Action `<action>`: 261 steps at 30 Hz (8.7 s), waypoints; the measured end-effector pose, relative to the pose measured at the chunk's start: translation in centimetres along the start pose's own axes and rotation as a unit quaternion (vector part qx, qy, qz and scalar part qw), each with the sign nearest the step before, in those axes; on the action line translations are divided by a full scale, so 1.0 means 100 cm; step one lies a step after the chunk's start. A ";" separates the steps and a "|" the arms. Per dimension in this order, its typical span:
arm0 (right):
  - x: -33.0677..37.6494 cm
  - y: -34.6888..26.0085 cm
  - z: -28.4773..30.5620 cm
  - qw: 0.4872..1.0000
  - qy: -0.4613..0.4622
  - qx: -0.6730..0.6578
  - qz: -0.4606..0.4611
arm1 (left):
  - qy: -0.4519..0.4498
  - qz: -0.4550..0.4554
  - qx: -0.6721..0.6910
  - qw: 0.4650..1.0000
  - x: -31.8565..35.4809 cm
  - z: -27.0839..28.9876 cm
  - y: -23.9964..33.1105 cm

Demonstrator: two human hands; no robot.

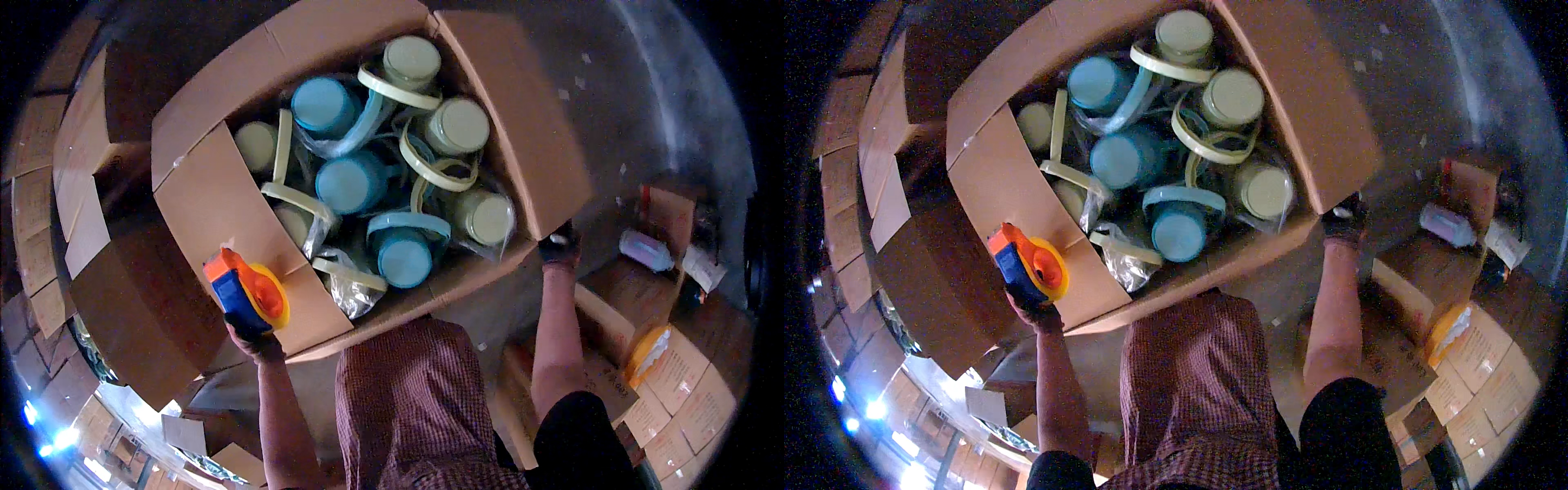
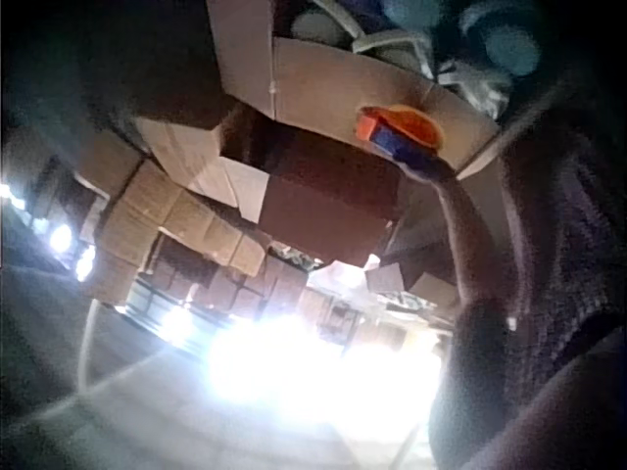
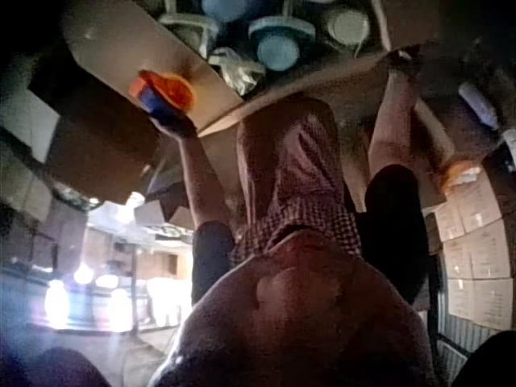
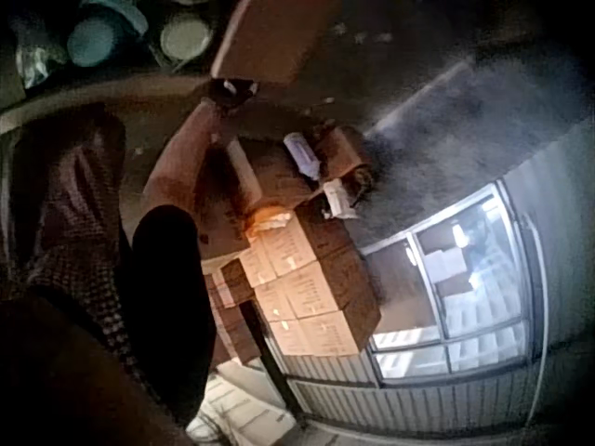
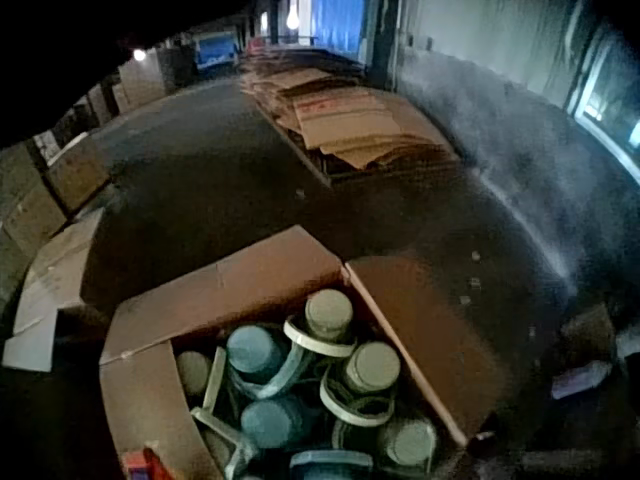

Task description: The person repeatedly closes and seals cardboard boxes filled with plastic containers using a handheld tape dispenser. They fold the flaps, apply tape along the seams, and rotate the boxes to seal all sides.

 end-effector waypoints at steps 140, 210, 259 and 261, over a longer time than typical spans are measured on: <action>0.137 0.327 -0.222 0.793 -0.220 0.294 -0.487 | -0.378 -0.134 -0.299 0.866 -0.013 -0.259 -0.002; 0.222 0.414 -0.198 0.832 -0.205 0.414 -0.307 | -0.269 0.044 -0.817 0.508 -0.174 0.024 -0.046; 0.299 0.330 -0.219 0.479 -0.397 0.457 -0.635 | -0.069 -0.072 -0.228 0.969 0.153 -0.114 0.073; 0.303 0.332 -0.218 0.445 -0.406 0.520 -0.606 | -0.085 -0.076 -0.229 0.967 0.156 -0.113 0.064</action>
Point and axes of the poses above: each hand's wrist, its own x-axis away from the middle knuckle, its own z-axis out of the back of the hand, y = z × x, the point moved 10 cm from there along -x, towards the middle knuckle
